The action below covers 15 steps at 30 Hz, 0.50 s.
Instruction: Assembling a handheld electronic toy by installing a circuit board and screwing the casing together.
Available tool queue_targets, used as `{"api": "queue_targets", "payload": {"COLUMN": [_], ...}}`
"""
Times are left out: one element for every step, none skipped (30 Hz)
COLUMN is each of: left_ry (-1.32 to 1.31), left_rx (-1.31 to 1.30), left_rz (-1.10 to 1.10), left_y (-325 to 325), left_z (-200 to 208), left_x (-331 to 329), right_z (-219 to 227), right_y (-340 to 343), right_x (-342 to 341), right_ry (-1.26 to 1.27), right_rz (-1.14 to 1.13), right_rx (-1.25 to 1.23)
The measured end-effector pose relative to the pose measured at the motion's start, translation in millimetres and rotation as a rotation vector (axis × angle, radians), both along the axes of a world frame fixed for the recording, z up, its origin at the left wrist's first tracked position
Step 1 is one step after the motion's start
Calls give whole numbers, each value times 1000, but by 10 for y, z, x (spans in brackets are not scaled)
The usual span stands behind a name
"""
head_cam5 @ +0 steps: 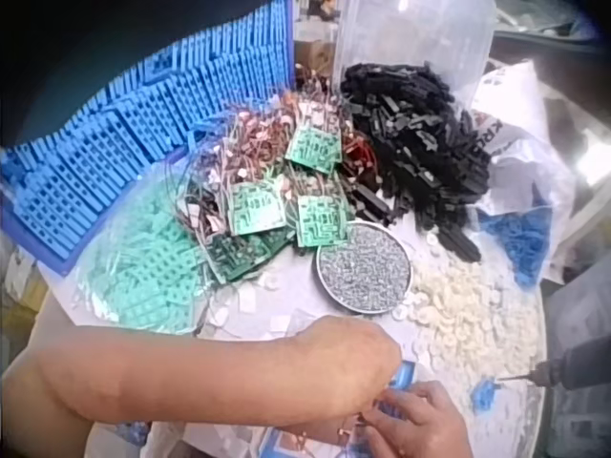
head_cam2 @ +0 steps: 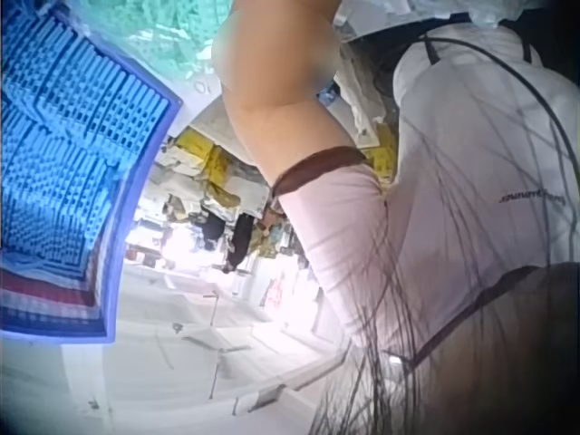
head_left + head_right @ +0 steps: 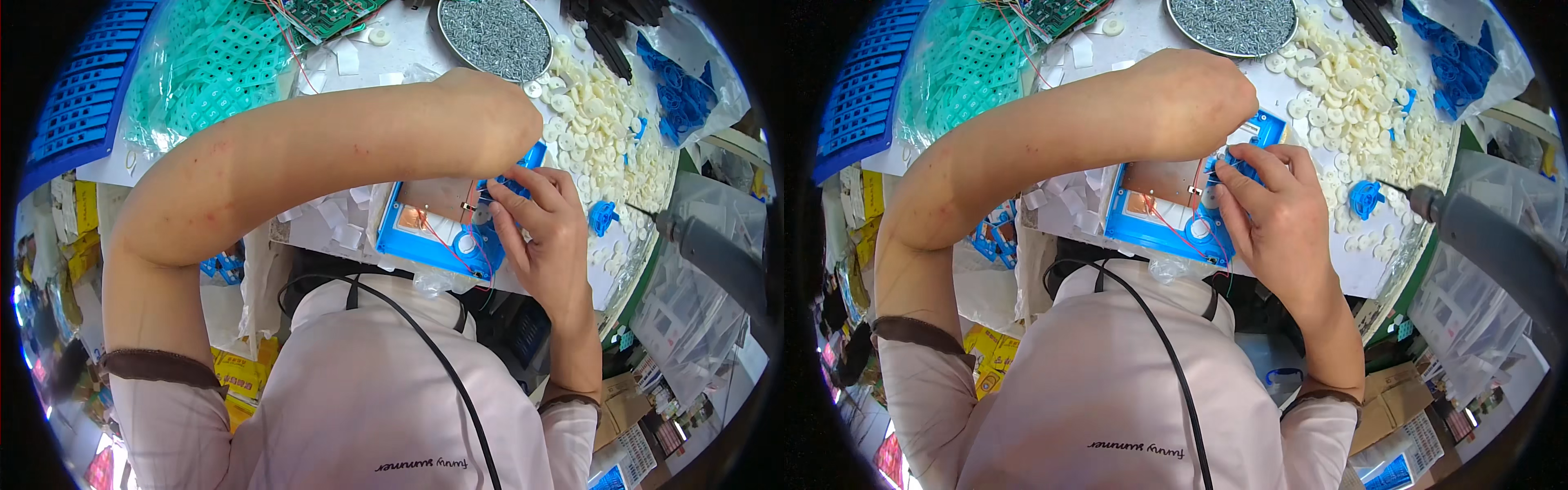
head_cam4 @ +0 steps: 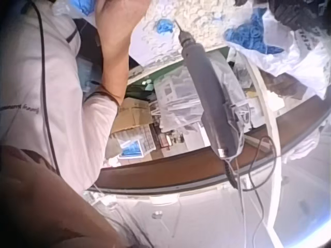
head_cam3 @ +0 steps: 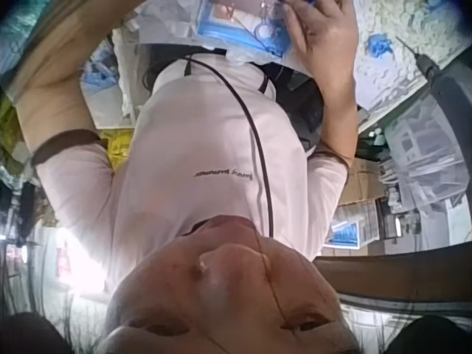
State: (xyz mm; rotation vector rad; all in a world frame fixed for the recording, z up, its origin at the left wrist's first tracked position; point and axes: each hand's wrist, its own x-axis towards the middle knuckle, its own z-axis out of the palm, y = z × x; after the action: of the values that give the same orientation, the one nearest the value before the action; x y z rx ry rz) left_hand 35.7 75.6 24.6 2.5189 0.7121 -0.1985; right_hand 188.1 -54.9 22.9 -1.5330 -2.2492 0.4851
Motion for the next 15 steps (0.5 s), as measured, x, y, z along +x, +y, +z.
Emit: {"api": "queue_targets", "payload": {"left_ry": [-3, -7, 0, 7, 14, 9, 5, 2, 11, 20, 30, 45, 61, 76, 77], "left_rx": [-12, -24, -26, -28, -30, -33, -36, -39, -39, -40, -40, -37, -33, -30, -14], "left_rz": [6, 12, 12, 13, 14, 0, -13, -25, -41, -55, -70, -80, -90, -100, -112], "left_y": [0, -1, 0, 0, -1, 13, 34, 51, 61, 70, 77, 76, 73, 70, 68], "left_z": [9, 6, 7, 8, 9, 19, 31, 44, 53, 61, 72, 83, 98, 105, 100], "left_x": [2, 4, 9, 14, 19, 18, 7, 4, 7, 10, 13, 23, 39, 51, 51], "right_z": [4, 10, 36, 67, 84, 91, 94, 96, 75, 35, 3, -13, -23, -32, -40], "right_y": [4, 8, 11, 14, 15, 25, 41, 54, 49, 34, 21, -3, -33, -57, -62], "right_x": [-15, -32, -53, -77, -87, -80, -72, -65, -48, -18, -1, -16, -49, -74, -85], "right_ry": [-5, -10, -44, -77, -111, -122, -132, -143, -116, -88, -61, -65, -69, -73, -82], "right_rz": [-5, -10, -3, 3, 10, 23, 36, 50, 37, 25, 14, -6, -27, -47, -42], "right_rx": [-2, -4, 2, 8, 14, 14, 14, 14, 12, 11, 10, 26, 42, 58, 65]}}
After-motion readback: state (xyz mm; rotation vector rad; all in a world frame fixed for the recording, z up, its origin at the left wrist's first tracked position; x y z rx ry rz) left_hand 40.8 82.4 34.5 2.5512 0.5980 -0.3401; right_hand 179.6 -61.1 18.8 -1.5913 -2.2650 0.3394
